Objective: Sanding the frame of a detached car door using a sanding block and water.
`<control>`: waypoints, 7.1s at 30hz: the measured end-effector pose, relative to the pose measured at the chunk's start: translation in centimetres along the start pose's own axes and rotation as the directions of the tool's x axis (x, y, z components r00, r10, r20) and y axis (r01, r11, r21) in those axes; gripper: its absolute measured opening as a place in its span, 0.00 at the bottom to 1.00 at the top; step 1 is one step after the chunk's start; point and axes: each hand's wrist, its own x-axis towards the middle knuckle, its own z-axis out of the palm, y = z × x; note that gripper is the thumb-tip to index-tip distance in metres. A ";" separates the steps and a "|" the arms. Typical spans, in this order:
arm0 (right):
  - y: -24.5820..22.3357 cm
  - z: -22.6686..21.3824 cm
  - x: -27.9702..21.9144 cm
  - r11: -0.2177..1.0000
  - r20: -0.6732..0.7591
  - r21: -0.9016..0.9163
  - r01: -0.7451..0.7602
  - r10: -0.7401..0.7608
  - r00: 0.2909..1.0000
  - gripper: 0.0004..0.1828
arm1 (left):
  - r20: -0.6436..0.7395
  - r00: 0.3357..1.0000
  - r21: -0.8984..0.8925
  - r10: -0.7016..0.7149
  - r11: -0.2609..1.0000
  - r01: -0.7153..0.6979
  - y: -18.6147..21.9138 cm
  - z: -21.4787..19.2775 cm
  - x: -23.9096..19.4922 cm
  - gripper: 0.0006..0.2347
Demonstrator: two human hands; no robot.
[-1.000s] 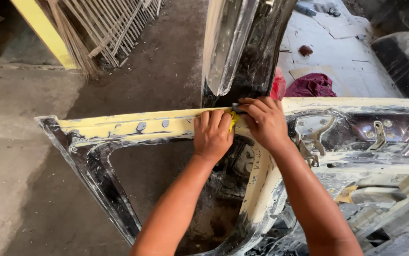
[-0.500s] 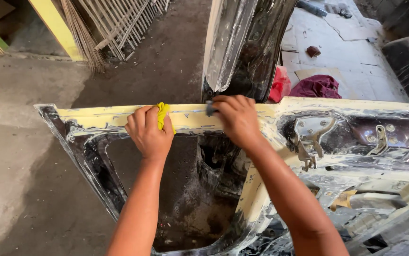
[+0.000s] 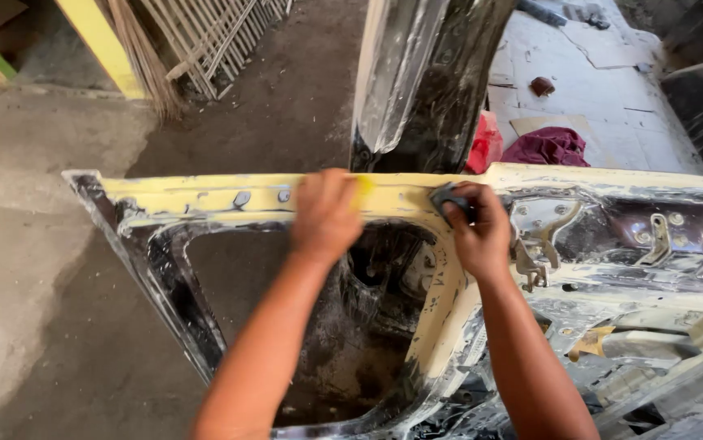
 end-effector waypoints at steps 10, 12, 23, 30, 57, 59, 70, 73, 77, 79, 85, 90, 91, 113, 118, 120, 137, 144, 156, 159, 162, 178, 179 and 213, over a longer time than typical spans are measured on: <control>-2.7 4.9 -2.7 0.585 0.169 -0.707 0.397 -0.405 0.899 0.17 | -0.222 0.930 0.207 -0.294 0.918 0.339 -13.4 -10.3 -6.3 0.12; -3.3 7.6 -3.1 0.559 0.229 -0.682 0.472 -0.450 0.863 0.18 | -0.245 0.925 0.170 -0.290 0.926 0.336 -13.4 -9.9 -6.2 0.11; -5.9 19.3 -3.7 0.564 0.425 -0.537 0.627 -0.460 0.779 0.20 | -0.172 0.953 0.064 -0.248 0.963 0.263 -17.1 -12.9 -6.5 0.12; -5.2 19.6 -5.1 0.533 0.262 -0.677 0.507 -0.469 0.843 0.17 | -0.263 0.920 -0.128 -0.290 0.956 0.265 -18.4 -12.7 -7.6 0.12; -8.9 28.7 -5.8 0.538 0.467 -0.504 0.675 -0.488 0.738 0.26 | -0.014 0.678 -0.924 -0.735 0.269 0.273 -21.6 -12.4 -10.4 0.06; -8.4 28.6 -6.1 0.529 0.434 -0.547 0.649 -0.484 0.760 0.26 | -0.035 0.686 -0.929 -0.726 0.278 0.246 -21.5 -12.2 -10.3 0.06; -9.8 31.8 -5.6 0.575 0.544 -0.401 0.713 -0.477 0.690 0.29 | 0.059 0.569 -0.991 -0.820 0.019 0.130 -22.2 -11.8 -10.9 0.07; -8.8 29.0 -5.3 0.582 0.515 -0.475 0.660 -0.424 0.745 0.28 | 0.021 0.616 -0.988 -0.788 0.078 0.134 -22.6 -11.2 -10.9 0.05; -8.6 32.4 -6.0 0.527 0.441 -0.538 0.658 -0.489 0.753 0.26 | 0.047 0.609 -0.993 -0.792 0.030 0.115 -22.5 -11.4 -10.9 0.05; -9.5 34.6 -6.1 0.535 0.442 -0.489 0.689 -0.529 0.725 0.27 | 0.050 0.607 -0.995 -0.793 0.013 0.100 -22.6 -11.6 -10.8 0.06; -9.1 29.8 -4.8 0.536 0.610 -0.427 0.728 -0.424 0.670 0.31 | 0.083 0.603 -0.967 -0.794 0.083 0.242 -22.1 -12.6 -10.3 0.07; -6.5 23.1 -3.9 0.402 0.449 -0.645 0.650 -0.489 0.748 0.18 | -0.298 0.899 -0.069 -0.320 0.947 0.314 -19.9 -13.5 -7.5 0.13; -7.1 23.0 -3.7 0.403 0.450 -0.646 0.649 -0.486 0.749 0.18 | -0.296 0.900 -0.070 -0.321 0.947 0.315 -18.8 -12.5 -6.9 0.13; -10.8 32.9 0.9 0.738 0.527 -0.411 0.535 -0.287 0.800 0.16 | -0.380 0.669 -0.435 -0.639 0.761 0.481 -21.2 -10.3 -12.8 0.10; -10.7 36.0 0.1 0.699 0.496 -0.423 0.576 -0.353 0.793 0.16 | -0.371 0.669 -0.425 -0.644 0.758 0.495 -21.0 -10.4 -12.9 0.10; -11.7 39.5 -0.3 0.719 0.501 -0.335 0.608 -0.410 0.762 0.15 | -0.361 0.688 -0.407 -0.630 0.770 0.492 -21.1 -10.5 -12.8 0.11; -12.2 39.3 -1.0 0.666 0.486 -0.396 0.632 -0.432 0.760 0.17 | -0.350 0.683 -0.447 -0.641 0.755 0.479 -21.3 -10.3 -13.1 0.12; -11.3 38.4 -1.5 0.692 0.400 -0.428 0.581 -0.431 0.809 0.16 | -0.354 0.698 -0.440 -0.623 0.769 0.464 -21.4 -10.1 -13.4 0.12; -12.7 40.4 -2.2 0.752 0.397 -0.390 0.532 -0.384 0.834 0.15 | -0.320 0.717 -0.433 -0.619 0.769 0.470 -21.6 -10.2 -13.6 0.13; -13.2 41.6 -2.0 0.747 0.410 -0.390 0.539 -0.383 0.828 0.14 | -0.326 0.718 -0.436 -0.615 0.772 0.463 -21.6 -10.3 -13.5 0.13; -12.7 40.3 -2.6 0.770 0.394 -0.369 0.520 -0.376 0.838 0.16 | -0.330 0.717 -0.432 -0.615 0.773 0.465 -21.6 -10.5 -13.3 0.13; -10.9 35.3 -1.1 0.638 0.407 -0.486 0.597 -0.438 0.801 0.16 | -0.317 0.740 -0.408 -0.593 0.790 0.458 -21.5 -11.0 -12.8 0.13; -11.2 36.3 -0.9 0.650 0.409 -0.460 0.605 -0.450 0.794 0.16 | -0.322 0.733 -0.414 -0.599 0.786 0.460 -21.4 -11.0 -12.8 0.13; -11.9 38.6 -1.6 0.634 0.480 -0.428 0.644 -0.444 0.757 0.16 | -0.364 0.724 -0.436 -0.586 0.794 0.423 -21.5 -10.2 -12.4 0.12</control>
